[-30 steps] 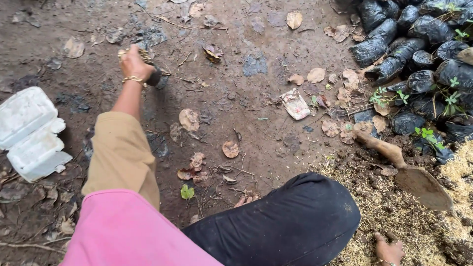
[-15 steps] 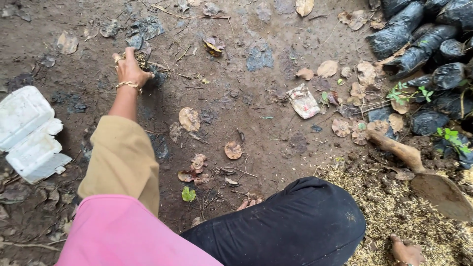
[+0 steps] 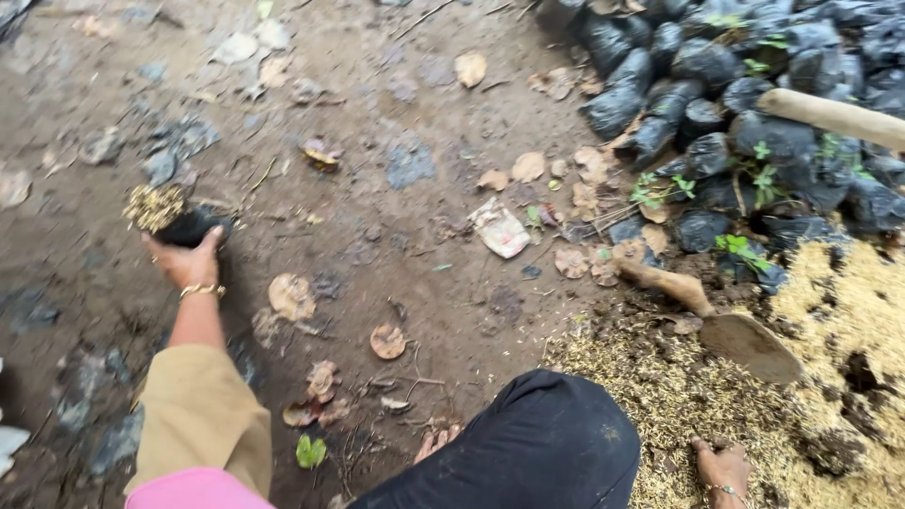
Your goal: The person mixes soil with rice husks by hand, fills small plastic bags with the mixture, and places small plant starts into the bags.
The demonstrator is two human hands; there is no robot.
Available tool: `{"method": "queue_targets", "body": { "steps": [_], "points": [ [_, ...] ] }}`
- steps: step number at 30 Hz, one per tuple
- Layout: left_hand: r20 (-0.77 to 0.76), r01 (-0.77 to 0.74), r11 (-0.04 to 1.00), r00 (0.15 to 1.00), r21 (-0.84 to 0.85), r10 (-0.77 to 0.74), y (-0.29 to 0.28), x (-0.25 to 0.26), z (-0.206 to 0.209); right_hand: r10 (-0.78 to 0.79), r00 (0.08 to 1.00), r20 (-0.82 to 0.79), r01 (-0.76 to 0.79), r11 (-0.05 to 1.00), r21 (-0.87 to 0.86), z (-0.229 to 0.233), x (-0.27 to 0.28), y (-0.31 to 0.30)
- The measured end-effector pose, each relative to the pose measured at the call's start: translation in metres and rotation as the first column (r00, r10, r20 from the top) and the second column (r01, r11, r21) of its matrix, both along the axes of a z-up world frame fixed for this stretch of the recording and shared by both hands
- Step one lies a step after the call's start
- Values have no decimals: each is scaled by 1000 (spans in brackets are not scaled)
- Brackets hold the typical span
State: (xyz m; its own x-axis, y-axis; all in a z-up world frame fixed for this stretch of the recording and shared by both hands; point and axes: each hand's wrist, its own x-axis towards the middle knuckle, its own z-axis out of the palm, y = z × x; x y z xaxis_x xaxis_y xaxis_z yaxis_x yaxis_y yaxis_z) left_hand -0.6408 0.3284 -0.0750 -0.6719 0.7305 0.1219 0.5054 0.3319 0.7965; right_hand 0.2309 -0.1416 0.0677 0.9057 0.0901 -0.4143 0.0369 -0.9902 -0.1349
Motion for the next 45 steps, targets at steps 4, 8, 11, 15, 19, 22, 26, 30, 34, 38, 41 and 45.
{"method": "queue_targets", "body": {
  "steps": [4,8,11,15,19,22,26,30,34,38,41,45],
  "points": [
    [-120,-90,982,990,-165,71,8,-15,-16,28,999,-41,-30,999,-44,13,-12,7],
    [-198,-134,990,972,-35,125,6,-23,-33,-64,997,-40,63,998,-9,38,-41,27],
    [-196,-152,987,971,-54,139,-13,-9,-14,-32,999,-14,30,993,-117,26,-34,24],
    [-229,-58,998,971,35,64,-70,27,7,30,995,91,-11,980,-197,-8,-6,11],
    [-162,-40,999,986,-26,35,-77,33,-7,93,980,176,-28,940,-340,-30,13,10],
    [-94,-129,991,988,-34,126,-73,43,1,120,981,150,-65,942,-329,-33,12,30],
    [-23,-175,985,984,11,175,-67,61,16,124,987,106,-83,939,-333,-35,9,29],
    [-46,-149,989,988,-3,149,-57,63,-9,82,993,88,-49,942,-332,-20,4,20],
    [-171,-207,975,967,-80,191,-52,74,-14,39,999,20,-34,974,-223,28,-45,27],
    [-195,-305,950,938,-65,288,-45,68,-25,92,996,-13,-93,987,-132,52,-64,28],
    [-129,-368,916,928,-161,350,-38,77,4,8,998,-67,-18,989,-149,68,-70,40],
    [-133,-261,964,958,-47,253,-39,83,13,31,998,-63,-38,993,-108,72,-64,35]
  ]
}}
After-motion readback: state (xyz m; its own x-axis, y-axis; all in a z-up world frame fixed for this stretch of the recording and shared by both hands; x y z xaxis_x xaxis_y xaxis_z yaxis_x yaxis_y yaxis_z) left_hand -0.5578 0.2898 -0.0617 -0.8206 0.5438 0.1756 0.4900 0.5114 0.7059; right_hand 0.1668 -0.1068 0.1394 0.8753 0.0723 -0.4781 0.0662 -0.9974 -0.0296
